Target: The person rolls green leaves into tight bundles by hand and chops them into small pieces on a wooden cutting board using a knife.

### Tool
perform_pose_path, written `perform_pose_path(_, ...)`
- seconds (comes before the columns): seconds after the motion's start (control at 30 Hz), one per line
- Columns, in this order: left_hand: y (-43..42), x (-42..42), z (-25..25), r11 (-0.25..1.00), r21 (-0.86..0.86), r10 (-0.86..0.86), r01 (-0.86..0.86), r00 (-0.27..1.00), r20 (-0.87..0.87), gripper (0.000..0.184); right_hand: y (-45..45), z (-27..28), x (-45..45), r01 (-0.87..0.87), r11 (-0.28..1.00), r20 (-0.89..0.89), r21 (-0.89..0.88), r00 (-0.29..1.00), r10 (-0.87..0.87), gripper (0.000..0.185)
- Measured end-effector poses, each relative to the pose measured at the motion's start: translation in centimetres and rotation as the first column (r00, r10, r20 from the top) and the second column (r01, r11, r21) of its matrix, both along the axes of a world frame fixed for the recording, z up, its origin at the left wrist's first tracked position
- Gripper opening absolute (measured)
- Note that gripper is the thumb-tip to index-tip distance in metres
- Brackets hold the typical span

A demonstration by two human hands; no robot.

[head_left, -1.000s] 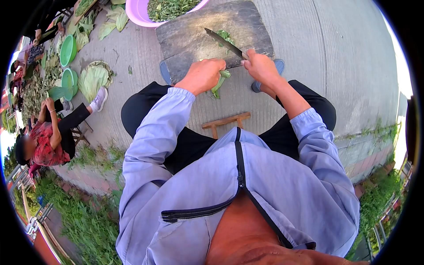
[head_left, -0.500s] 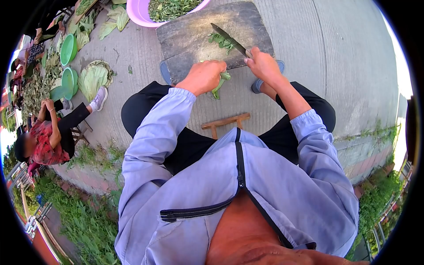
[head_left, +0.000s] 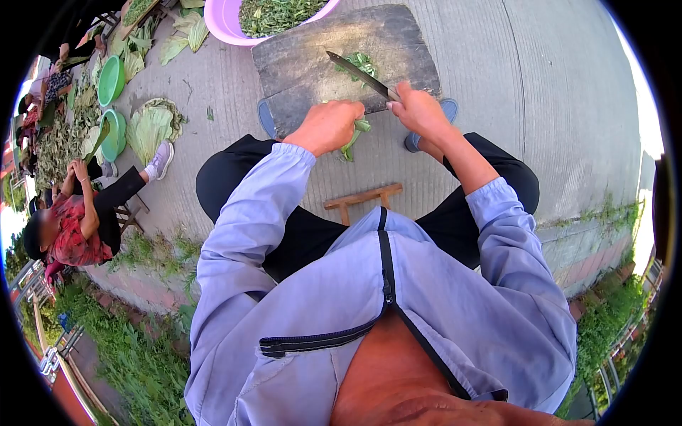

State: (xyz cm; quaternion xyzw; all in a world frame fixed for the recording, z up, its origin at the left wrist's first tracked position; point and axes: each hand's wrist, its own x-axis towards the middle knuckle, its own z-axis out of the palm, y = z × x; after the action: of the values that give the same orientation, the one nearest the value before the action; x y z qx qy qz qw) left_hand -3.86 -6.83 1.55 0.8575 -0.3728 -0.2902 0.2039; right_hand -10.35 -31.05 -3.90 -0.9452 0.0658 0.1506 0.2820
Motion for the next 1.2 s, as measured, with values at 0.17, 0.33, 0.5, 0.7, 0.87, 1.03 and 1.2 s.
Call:
perform_pose_path(0.17,0.1,0.0,0.2,1.0,-0.009,0.002,-0.002,1.0,-0.006,0.022,0.0,0.6,0.1,0.04,0.998,-0.003,-0.048,0.999,-0.041,0.037)
perform_pose_path(0.33,0.2,-0.1,0.1,1.0,-0.01,-0.001,0.002,1.0,0.007,0.022,0.0,1.7,0.6,0.051,0.998,-0.017,-0.03,0.999,-0.051,0.035)
perform_pose_path(0.5,0.2,0.0,0.2,1.0,-0.007,0.0,0.0,1.0,0.003,0.023,0.2,1.6,0.5,0.037,0.998,-0.038,-0.04,0.999,-0.039,0.035)
perform_pose_path(0.7,0.3,-0.1,0.2,0.999,-0.036,0.006,-0.006,1.0,-0.002,0.022,0.1,0.6,0.2,0.004,1.0,-0.019,-0.011,1.0,-0.004,0.038)
perform_pose_path(0.87,0.3,-0.2,-0.4,0.999,-0.046,0.009,-0.009,1.0,0.016,0.023,0.7,1.4,0.1,-0.06,0.998,-0.052,0.002,0.997,0.06,0.036)
perform_pose_path(1.03,0.3,-0.2,-0.5,0.998,-0.061,0.014,-0.012,0.999,0.037,0.024,1.4,1.1,-0.4,-0.139,0.99,-0.074,0.02,0.987,0.14,0.035)
perform_pose_path(1.2,0.3,-0.1,-0.5,0.998,-0.054,0.015,-0.013,0.999,0.034,0.025,1.9,2.3,-0.5,-0.15,0.988,-0.081,0.02,0.985,0.152,0.034)
